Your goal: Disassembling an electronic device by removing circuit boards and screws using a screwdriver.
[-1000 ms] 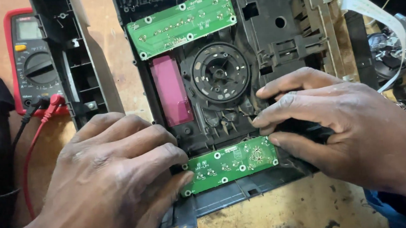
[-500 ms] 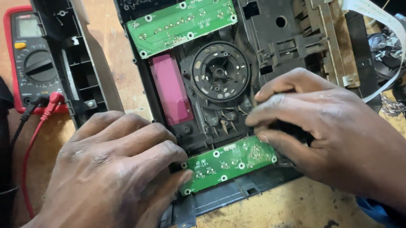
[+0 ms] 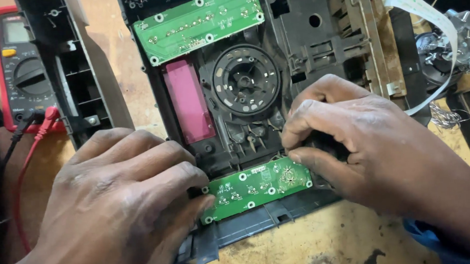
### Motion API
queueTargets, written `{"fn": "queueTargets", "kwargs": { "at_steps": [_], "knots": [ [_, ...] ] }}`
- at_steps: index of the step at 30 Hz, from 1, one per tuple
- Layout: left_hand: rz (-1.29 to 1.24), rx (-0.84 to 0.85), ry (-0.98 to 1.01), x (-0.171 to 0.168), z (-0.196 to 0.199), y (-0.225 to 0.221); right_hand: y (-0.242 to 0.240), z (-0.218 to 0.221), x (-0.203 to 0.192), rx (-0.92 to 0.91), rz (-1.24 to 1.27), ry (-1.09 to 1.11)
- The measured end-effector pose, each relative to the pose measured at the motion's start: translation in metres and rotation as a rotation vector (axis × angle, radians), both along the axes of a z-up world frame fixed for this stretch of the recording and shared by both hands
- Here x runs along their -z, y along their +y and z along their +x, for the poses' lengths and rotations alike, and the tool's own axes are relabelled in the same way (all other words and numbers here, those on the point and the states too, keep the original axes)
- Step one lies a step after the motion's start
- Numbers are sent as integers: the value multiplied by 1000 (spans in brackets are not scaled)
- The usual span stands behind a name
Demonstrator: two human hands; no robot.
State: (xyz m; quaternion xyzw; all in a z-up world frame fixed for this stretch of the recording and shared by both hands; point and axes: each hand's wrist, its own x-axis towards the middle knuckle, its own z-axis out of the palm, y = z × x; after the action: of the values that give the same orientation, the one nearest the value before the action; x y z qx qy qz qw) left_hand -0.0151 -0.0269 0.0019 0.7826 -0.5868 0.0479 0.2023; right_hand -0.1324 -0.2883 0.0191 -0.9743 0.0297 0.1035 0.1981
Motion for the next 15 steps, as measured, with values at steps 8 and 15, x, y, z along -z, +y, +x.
{"fn": "queueTargets", "kwargs": {
  "at_steps": [8, 15],
  "knots": [
    [38, -22, 7, 1, 0, 4, 2, 0, 2, -35, -5, -36],
    [17, 34, 22, 2, 6, 15, 4, -3, 14, -24, -70, -121]
  ]
}}
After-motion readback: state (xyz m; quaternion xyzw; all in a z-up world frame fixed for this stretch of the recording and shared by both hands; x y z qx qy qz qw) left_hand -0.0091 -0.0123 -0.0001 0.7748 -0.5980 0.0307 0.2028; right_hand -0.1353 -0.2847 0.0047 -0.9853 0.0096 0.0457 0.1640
